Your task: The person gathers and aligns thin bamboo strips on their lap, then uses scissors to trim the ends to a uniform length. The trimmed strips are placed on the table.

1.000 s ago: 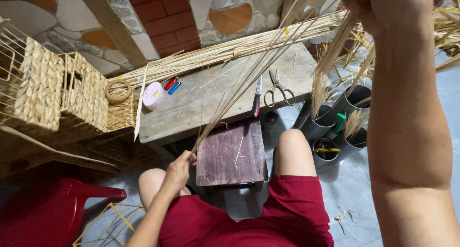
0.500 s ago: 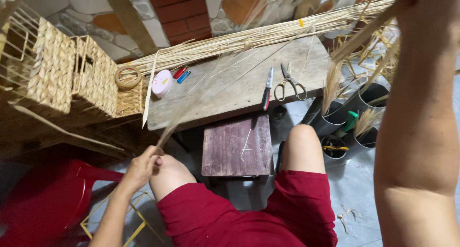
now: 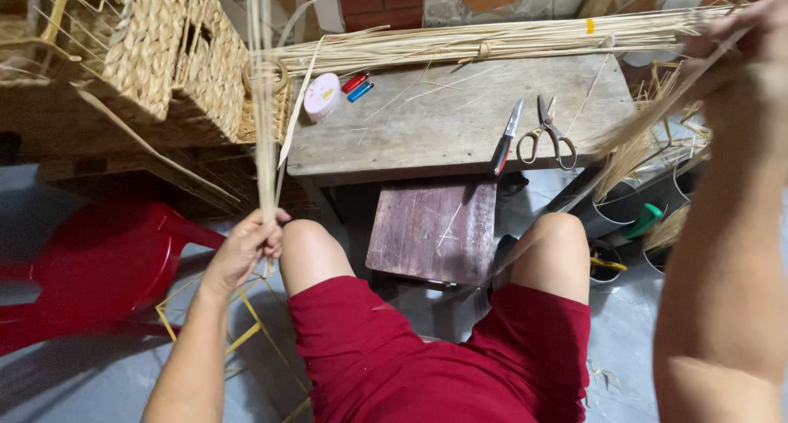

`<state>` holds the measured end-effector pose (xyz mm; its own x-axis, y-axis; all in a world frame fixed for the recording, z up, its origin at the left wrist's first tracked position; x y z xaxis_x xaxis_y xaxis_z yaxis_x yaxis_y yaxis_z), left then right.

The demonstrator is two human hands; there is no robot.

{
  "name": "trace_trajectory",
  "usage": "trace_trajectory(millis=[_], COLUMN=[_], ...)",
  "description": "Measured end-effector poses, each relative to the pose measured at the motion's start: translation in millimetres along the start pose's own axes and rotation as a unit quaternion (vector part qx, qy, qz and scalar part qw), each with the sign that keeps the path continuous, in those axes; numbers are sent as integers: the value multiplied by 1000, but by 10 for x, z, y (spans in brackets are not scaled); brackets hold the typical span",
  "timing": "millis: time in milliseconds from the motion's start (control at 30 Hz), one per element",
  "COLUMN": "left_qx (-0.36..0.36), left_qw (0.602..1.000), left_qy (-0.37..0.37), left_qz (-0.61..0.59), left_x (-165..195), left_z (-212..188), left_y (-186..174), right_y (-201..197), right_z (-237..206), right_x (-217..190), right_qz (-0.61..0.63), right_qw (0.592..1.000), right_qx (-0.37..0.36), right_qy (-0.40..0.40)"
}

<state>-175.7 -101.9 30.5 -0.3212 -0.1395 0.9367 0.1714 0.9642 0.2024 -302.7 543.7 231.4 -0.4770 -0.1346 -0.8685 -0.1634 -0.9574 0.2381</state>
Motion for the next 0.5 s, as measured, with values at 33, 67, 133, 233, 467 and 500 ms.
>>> trace_trajectory(millis=[33, 67, 133, 233, 467, 500], left_qx=[-7, -16, -62, -99, -98, -96], left_qw=[1000, 999, 997, 992, 989, 990], left_qy=[-13, -24, -21, -28, -29, -11], left_qz=[-11, -21, -44, -71, -104, -100], left_x=[-46, -87, -138, -291, -583, -577], left_z=[-20, -11, -9, -41, 126, 164], left_y=[69, 149, 372, 596, 758, 796], right_y=[79, 164, 368, 717, 611, 544], right_z=[-41, -100, -193, -232, 83, 129], right_x=[201, 396, 767, 1059, 814, 773], right_qz=[26, 54, 115, 179, 100, 103], right_qw=[999, 997, 988, 977, 993, 992], right_qx=[10, 20, 38, 17, 54, 68], right_qy=[27, 51, 99, 118, 29, 27])
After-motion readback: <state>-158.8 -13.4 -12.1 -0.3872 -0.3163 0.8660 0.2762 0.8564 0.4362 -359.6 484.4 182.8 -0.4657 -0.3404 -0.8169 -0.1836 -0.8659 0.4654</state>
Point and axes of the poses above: each hand's wrist, its own z-axis towards the middle knuckle, its own y-axis out of the palm, x = y × z, the point moved 10 cm from there along z, towards the middle knuckle, and after that the axes turned 5 degrees about -y, right-handed, at the moved point
